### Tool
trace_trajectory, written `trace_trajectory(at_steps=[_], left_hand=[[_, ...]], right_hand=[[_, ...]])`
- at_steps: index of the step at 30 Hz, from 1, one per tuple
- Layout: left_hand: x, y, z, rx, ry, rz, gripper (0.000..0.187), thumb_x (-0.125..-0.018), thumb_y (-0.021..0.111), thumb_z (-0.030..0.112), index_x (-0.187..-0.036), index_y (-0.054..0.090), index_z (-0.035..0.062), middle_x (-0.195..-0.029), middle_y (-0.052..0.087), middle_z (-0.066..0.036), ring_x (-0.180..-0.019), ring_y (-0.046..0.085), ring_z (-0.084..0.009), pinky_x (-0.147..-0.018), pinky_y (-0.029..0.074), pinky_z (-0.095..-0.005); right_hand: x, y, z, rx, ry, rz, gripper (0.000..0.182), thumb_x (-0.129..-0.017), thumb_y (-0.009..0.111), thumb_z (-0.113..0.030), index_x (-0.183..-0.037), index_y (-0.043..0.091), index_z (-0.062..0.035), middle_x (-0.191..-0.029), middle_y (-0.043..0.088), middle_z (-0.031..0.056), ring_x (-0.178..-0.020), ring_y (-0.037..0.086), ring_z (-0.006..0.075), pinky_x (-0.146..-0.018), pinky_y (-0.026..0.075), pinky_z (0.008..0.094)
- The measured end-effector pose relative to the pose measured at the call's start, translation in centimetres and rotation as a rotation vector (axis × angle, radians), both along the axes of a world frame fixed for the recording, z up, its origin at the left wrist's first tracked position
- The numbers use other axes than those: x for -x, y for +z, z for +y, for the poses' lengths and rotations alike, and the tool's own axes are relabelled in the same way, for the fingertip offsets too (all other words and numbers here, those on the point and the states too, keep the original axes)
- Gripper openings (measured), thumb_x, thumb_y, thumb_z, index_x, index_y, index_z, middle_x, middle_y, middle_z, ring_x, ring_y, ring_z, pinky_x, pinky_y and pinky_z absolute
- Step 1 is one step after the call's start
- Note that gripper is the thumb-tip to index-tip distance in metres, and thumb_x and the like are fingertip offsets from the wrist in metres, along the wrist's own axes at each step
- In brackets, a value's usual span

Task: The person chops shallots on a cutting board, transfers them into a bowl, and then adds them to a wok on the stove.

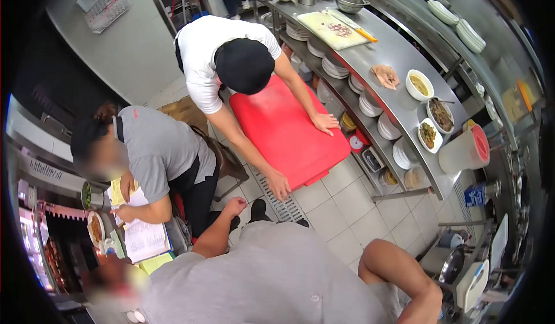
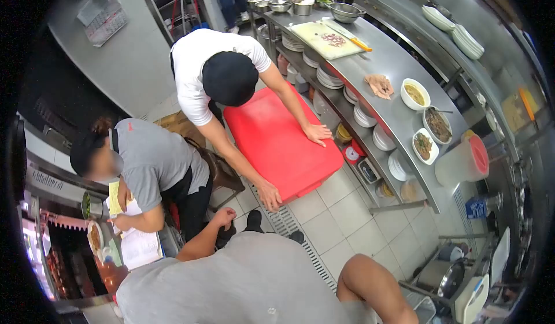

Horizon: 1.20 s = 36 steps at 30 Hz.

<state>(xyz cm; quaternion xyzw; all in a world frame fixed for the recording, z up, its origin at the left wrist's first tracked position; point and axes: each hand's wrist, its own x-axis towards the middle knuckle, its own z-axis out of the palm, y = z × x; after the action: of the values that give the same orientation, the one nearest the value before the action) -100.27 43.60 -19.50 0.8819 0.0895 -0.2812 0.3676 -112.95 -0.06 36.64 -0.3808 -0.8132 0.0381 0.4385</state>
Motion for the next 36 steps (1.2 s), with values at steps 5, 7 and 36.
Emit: trace_trajectory(at_steps=[5, 7, 36], left_hand=[[-0.5, -0.7, 5.2, 0.088, -0.052, 0.067, 0.022, -0.083, 0.072, 0.022, -0.092, 0.071, 0.0020, -0.078, 0.071, -0.012, -0.058, 0.065, -0.0196, -0.058, 0.052, -0.0355], [-0.2, -1.8, 8.2, 0.066, -0.148, 0.093, 0.021, -0.082, 0.072, 0.024, -0.086, 0.072, 0.0031, -0.071, 0.070, -0.010, -0.058, 0.065, -0.0183, -0.057, 0.052, -0.0346], [-5.6, 1.2, 12.6, 0.138, -0.075, 0.102, 0.015, -0.088, 0.069, 0.013, -0.099, 0.068, 0.0017, -0.074, 0.066, -0.004, -0.060, 0.059, -0.0123, -0.052, 0.048, -0.0296]], right_hand=[[1.3, -2.3, 3.2, 0.257, 0.340, -0.283, 0.017, -0.087, 0.055, -0.012, -0.088, 0.069, -0.0027, -0.095, 0.068, 0.0163, -0.085, 0.065, 0.0307, -0.082, 0.051, 0.0390], [1.6, -1.9, 6.3, 0.151, 0.126, -0.167, 0.019, -0.079, 0.061, -0.020, -0.088, 0.067, -0.0037, -0.099, 0.065, 0.0160, -0.082, 0.064, 0.0281, -0.081, 0.050, 0.0362], [7.2, -0.4, 17.1, 0.128, -0.415, -0.119, 0.014, -0.091, 0.055, -0.023, -0.083, 0.059, -0.0130, -0.080, 0.052, 0.0002, -0.068, 0.052, 0.0139, -0.055, 0.038, 0.0272]])
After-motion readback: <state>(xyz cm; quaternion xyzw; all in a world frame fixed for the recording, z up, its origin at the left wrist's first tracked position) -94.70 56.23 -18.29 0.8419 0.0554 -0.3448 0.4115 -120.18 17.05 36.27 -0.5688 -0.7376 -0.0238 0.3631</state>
